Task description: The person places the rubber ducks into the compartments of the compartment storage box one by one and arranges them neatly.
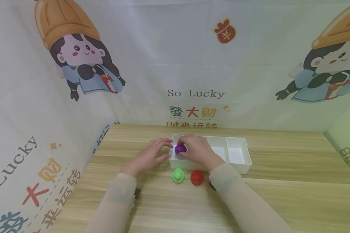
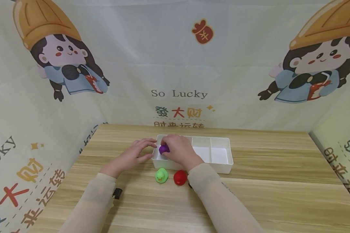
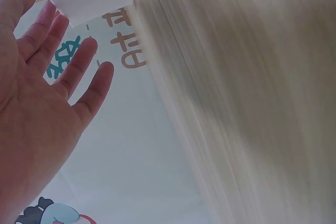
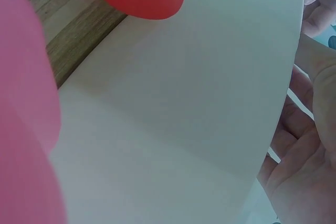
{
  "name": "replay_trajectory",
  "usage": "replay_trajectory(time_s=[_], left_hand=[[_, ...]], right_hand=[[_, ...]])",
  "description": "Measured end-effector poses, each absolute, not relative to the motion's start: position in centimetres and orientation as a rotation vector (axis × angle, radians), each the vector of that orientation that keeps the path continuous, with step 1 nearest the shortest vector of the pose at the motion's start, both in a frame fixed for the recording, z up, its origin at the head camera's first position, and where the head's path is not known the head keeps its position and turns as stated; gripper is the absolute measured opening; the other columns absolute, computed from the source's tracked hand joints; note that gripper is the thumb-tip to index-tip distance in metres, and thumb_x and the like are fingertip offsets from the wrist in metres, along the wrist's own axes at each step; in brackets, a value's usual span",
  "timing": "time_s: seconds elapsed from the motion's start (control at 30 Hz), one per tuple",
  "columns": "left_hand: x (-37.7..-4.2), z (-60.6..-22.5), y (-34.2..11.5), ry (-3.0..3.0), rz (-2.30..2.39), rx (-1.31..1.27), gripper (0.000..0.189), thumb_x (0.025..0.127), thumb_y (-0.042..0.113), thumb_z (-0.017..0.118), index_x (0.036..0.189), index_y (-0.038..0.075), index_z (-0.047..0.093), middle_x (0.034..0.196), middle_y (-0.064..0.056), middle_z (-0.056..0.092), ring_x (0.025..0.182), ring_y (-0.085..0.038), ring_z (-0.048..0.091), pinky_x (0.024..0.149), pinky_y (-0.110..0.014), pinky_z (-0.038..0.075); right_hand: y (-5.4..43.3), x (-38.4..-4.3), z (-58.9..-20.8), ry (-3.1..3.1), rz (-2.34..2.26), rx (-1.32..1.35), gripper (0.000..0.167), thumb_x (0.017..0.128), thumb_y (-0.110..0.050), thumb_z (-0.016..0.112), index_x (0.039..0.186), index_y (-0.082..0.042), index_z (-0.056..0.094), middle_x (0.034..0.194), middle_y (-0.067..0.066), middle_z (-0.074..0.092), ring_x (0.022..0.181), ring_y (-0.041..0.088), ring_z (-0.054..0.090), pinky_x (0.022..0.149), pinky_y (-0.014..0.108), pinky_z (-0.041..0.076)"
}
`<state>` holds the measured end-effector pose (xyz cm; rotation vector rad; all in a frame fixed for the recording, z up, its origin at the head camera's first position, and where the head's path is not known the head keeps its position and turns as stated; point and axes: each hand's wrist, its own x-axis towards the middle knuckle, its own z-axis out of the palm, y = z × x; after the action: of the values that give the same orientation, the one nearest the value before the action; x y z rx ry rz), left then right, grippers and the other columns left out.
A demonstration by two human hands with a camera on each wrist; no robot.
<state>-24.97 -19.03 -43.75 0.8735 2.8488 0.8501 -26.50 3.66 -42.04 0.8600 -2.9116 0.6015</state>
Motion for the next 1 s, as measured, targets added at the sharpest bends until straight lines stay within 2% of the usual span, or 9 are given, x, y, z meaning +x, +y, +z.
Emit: replay_trajectory(time_s=[0.7, 0.93, 1.0], left_hand=[[-24.95, -43.77, -18.98, 2.842, 0.86, 0.891, 0.036, 0.1, 0.022, 0.067, 0.134, 0.01, 0.061, 0.159, -0.009, 0.048, 0.144, -0.035, 0.043, 0.124, -0.055, 0.035], [-24.83, -43.59, -18.97, 2.844, 0.863, 0.878, 0.036, 0.1, 0.022, 0.067, 0.133, 0.009, 0.061, 0.159, -0.01, 0.048, 0.144, -0.035, 0.043, 0.124, -0.055, 0.036], [-24.76, -43.54, -18.99, 2.845, 0.864, 0.877, 0.036, 0.1, 0.021, 0.067, 0.133, 0.009, 0.061, 0.159, -0.011, 0.048, 0.144, -0.035, 0.043, 0.124, -0.055, 0.035]], right_hand=[[3.06, -26.85, -42.55, -2.999, 0.488, 0.801, 0.033, 0.086, -0.03, 0.085, 0.114, -0.018, 0.073, 0.106, -0.002, 0.075, 0.099, 0.017, 0.067, 0.094, 0.036, 0.056], [2.99, -26.93, -42.78, -2.984, 0.459, 0.811, 0.031, 0.086, -0.032, 0.086, 0.111, -0.018, 0.073, 0.102, -0.003, 0.075, 0.095, 0.017, 0.067, 0.09, 0.035, 0.056], [2.93, -26.96, -42.87, -2.986, 0.451, 0.807, 0.031, 0.086, -0.032, 0.086, 0.11, -0.018, 0.073, 0.102, -0.003, 0.075, 0.096, 0.017, 0.067, 0.093, 0.038, 0.055]])
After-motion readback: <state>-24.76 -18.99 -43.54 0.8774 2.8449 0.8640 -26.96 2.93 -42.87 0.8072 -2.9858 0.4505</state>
